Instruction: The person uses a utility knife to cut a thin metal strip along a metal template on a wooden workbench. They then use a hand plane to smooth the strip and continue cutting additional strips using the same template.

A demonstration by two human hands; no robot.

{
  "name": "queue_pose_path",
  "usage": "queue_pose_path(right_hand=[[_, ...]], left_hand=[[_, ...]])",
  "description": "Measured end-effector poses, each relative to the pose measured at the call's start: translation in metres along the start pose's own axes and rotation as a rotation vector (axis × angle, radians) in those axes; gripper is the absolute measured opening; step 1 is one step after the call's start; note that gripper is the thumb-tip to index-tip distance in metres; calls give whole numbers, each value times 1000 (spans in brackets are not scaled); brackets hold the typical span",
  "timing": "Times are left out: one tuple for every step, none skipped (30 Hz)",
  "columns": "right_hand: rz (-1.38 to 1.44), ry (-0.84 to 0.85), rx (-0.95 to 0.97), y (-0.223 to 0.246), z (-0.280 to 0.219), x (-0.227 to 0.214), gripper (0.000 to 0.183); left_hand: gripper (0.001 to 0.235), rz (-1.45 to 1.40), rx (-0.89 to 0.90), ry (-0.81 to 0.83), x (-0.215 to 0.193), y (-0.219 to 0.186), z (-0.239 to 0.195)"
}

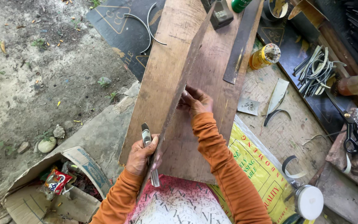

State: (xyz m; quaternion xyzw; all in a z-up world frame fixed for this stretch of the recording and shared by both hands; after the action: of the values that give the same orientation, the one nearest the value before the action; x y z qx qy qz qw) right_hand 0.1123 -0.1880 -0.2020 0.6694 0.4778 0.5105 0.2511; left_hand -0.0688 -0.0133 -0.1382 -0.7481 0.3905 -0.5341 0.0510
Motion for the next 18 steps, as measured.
queue_pose_path(right_hand=[[-110,-17,-47,5,2,-3,29],[-220,-35,-98,14,2,-6,30],[-468,-27,-144,26,-1,-4,25],[-716,-21,-190,39,-6,0,20],[-963,-16,-236,53,-12,7,16],[-953,-69,-269,69,-17,4,17],[-941,-122,-302,87,-22,1,18],[-930,-177,-332,104,-28,-2,19],[-1080,-163,-451,125,-30,11,21],[-1226,-149,-569,143,-30,26,23],[-1372,-132,-688,156,-32,42,26],[-1416,-38,-732,158,-26,56,34],[-1458,58,-775,157,-21,68,43],[-1496,162,-813,149,-18,79,52],[-1562,132,-772,143,-10,77,51],[-1629,103,-727,133,-2,71,50],[-1694,73,-681,123,7,62,50],[-1727,34,-643,113,18,52,48]], left_hand=[[30,15,-5,-13,-1,1,-1],[30,33,-12,-23,-2,1,-1],[30,33,-17,-31,-3,0,-1],[30,34,-23,-38,-4,0,0],[30,35,-30,-44,-5,-1,1],[31,10,-9,-18,-4,-3,0],[31,-15,12,7,-3,-6,0],[32,-41,31,34,-2,-7,0],[32,-50,27,40,-3,-6,0],[33,-57,18,46,-4,-6,-1],[33,-64,10,52,-5,-5,-3],[33,-13,2,22,-9,-5,-1],[33,37,-6,-9,-14,-6,-1],[33,84,-12,-45,-20,-5,-3],[34,232,53,-90,-25,-14,-7],[34,379,115,-135,-30,-21,-12],[35,525,178,-181,-32,-27,-17],[35,553,182,-186,-34,-26,-21]])
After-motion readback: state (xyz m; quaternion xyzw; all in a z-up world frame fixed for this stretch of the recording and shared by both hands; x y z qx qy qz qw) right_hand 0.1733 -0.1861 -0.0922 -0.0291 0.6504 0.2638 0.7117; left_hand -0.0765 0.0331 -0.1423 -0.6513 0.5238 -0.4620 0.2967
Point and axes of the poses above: each hand's wrist, its own z-axis towards the middle knuckle, its own x-axis out of the palm, y = z × x, the point moved 10 cm from there along z, towards the middle knuckle, and after that the axes turned 9 degrees about y, right-handed, at the moved point
